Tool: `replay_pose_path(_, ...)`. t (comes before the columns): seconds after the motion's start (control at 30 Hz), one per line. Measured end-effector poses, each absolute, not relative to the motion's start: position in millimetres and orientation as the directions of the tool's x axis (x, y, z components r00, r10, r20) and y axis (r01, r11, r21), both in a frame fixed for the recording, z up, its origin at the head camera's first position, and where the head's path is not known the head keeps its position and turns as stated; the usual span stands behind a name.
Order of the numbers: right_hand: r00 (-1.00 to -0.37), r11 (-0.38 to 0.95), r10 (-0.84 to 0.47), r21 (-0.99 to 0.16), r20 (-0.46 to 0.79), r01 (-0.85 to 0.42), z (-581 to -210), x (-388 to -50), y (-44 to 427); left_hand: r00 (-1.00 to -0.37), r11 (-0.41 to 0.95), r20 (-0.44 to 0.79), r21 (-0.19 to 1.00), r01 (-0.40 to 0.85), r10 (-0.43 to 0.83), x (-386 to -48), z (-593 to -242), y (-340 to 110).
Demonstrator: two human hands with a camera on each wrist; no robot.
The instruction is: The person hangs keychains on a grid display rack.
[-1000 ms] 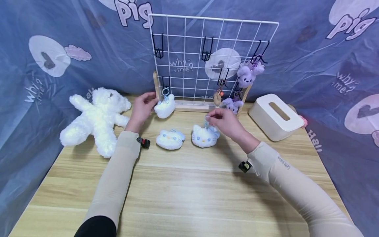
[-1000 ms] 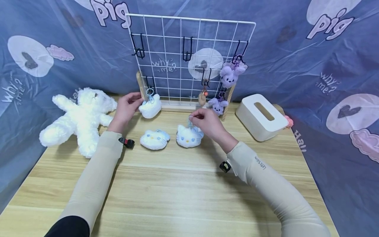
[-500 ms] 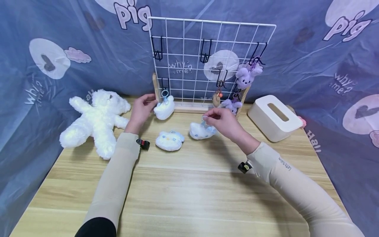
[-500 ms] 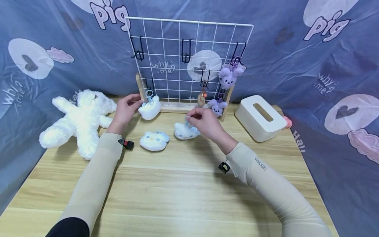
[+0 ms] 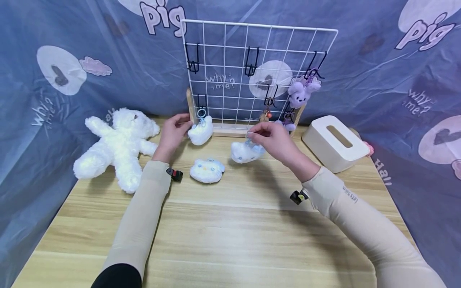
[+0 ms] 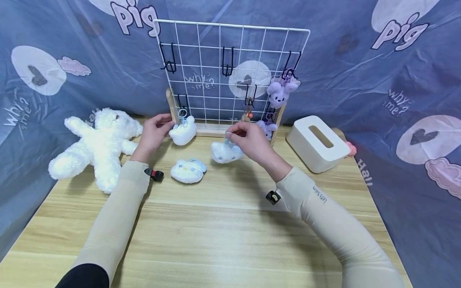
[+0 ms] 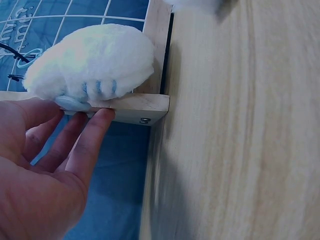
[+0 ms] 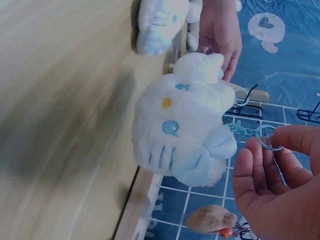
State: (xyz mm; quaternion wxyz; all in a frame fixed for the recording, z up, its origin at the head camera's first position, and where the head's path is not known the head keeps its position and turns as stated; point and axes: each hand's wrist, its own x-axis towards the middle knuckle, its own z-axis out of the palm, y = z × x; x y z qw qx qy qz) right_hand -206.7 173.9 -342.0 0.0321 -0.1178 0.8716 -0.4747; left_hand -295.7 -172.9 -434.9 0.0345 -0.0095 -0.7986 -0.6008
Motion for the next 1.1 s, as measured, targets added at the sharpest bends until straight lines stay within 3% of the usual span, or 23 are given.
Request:
replay_pose_path(0.5, -0.985, 0.455, -0.146, -0.878, 0.093, -0.150, -299.2, -215.2, 177.3, -0.998, 0.277, 0.066, 0.959, 0.057, -0.023, -294.3, -433.0, -172.2)
replay_pose_path(1.1, -0.977, 0.405, -0.169, -0.894, 0.131, -0.191, -255.3, -235.8, 173.9, -0.998, 0.276, 0.064, 0.959, 0.056, -0.019, -294.8, -432.9, -172.0)
